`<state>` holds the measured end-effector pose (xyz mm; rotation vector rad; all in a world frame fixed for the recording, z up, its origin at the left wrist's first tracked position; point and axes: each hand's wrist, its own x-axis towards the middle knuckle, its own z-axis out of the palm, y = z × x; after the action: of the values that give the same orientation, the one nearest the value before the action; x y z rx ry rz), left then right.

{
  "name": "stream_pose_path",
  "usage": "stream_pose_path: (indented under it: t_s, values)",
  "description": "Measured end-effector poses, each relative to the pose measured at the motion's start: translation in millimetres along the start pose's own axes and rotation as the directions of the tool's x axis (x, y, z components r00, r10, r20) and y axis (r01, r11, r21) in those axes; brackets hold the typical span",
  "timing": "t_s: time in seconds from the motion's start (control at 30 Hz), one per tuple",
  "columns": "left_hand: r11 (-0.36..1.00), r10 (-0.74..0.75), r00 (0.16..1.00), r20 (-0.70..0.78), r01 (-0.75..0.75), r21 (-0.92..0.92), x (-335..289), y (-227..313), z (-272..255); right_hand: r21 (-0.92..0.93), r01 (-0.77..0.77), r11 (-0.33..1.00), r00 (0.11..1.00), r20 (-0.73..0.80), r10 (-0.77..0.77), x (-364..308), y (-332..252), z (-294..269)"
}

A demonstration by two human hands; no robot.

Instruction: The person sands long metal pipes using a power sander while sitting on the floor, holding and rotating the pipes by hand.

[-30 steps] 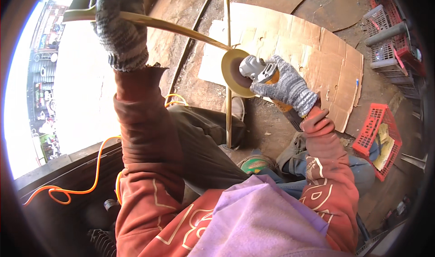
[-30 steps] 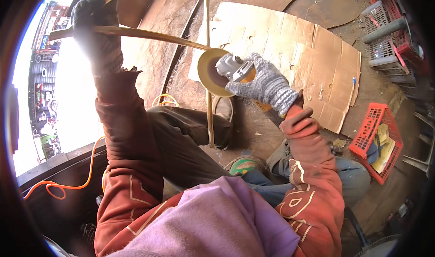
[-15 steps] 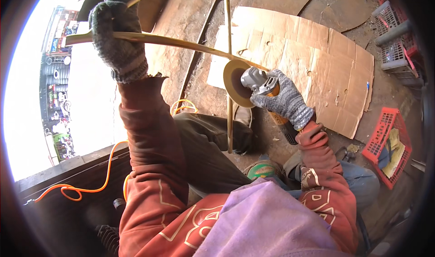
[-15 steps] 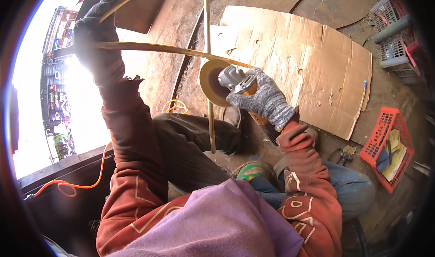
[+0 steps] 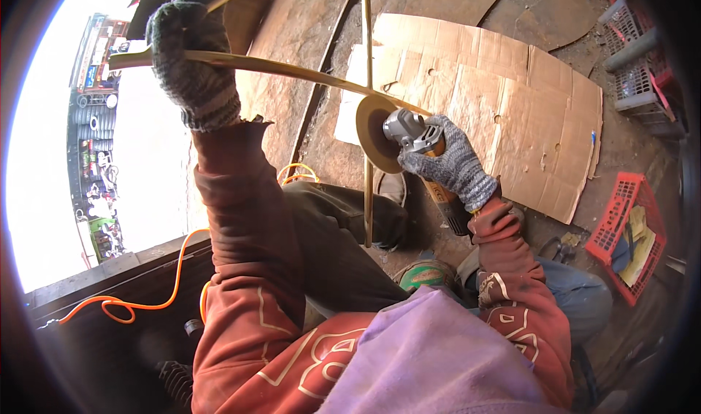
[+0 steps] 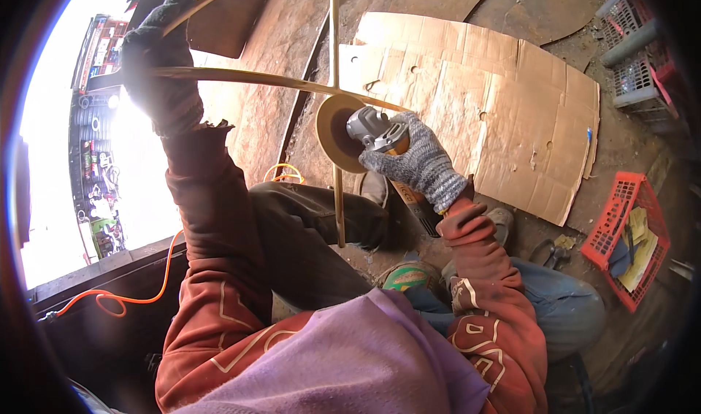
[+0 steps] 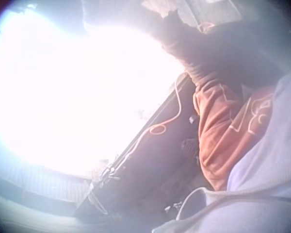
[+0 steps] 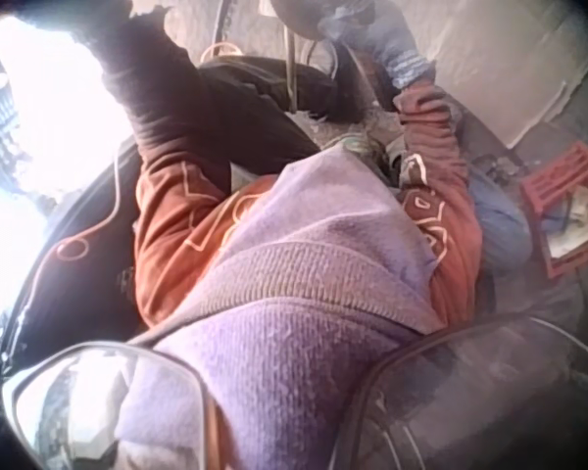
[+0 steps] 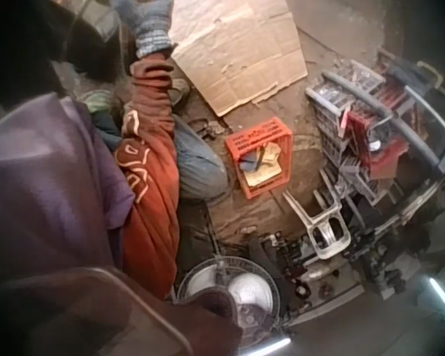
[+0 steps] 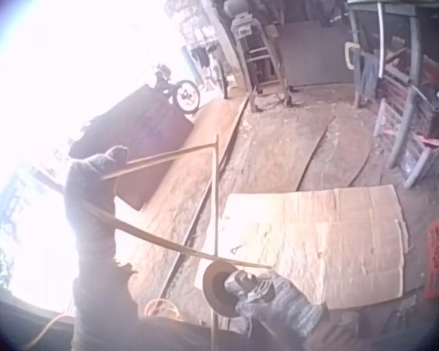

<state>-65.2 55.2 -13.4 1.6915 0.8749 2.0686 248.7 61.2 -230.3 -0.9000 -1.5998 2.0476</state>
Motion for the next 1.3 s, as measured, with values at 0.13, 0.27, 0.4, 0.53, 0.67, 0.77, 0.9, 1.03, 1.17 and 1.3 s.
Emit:
stream_pose_path:
  t_s: [0.13,0.27,0.4,0.53,0.67,0.77,0.9,1.03,1.17,1.3]
  values:
    - [1.000,0.016,1.000,0.010,-0.016,0.005,0.8,3.4,-6.5,0.017,-0.023,1.000,0.998,0.062,0.022,-20.3,6.8,8.1]
    - [0.988,-0.007,0.997,-0.081,0.020,0.154,-8.6,8.5,9.2,-0.066,0.005,0.998,0.999,0.042,-0.002,-24.1,10.5,12.3]
    - [0.989,-0.096,0.958,-0.272,0.122,0.079,-5.4,8.3,27.3,-0.026,-0.032,0.999,0.999,-0.037,0.031,-11.1,3.1,0.7]
    - [0.991,-0.086,0.967,-0.240,0.109,0.082,1.5,12.6,47.1,-0.209,-0.069,0.975,0.997,-0.056,0.059,-30.5,-23.0,-13.2]
    - [0.921,-0.215,0.949,-0.232,0.276,0.275,14.1,25.6,86.1,-0.476,0.039,0.879,0.995,-0.058,-0.076,-51.6,-38.8,-38.4]
    - [0.978,-0.172,0.979,-0.108,0.183,0.098,29.5,-8.0,90.4,-0.562,0.060,0.825,0.988,-0.085,-0.130,-63.5,-41.8,-51.0]
    - [0.944,-0.243,0.957,-0.160,0.271,0.187,33.7,0.2,95.3,-0.353,-0.111,0.929,0.983,-0.177,0.051,-73.9,-49.3,-34.7]
    - [0.983,-0.175,0.970,-0.169,0.161,-0.092,13.2,20.6,79.5,-0.171,-0.133,0.976,0.983,-0.149,0.108,-69.3,-25.8,-3.3]
    - [0.994,-0.109,0.978,-0.179,0.111,0.002,-24.3,39.4,49.8,-0.077,-0.143,0.987,0.984,-0.118,0.134,-67.4,-3.0,23.4]
    - [0.994,-0.055,0.975,-0.215,0.074,0.084,-54.4,54.6,24.6,-0.175,-0.099,0.980,0.993,-0.088,0.084,-56.2,6.6,37.6]
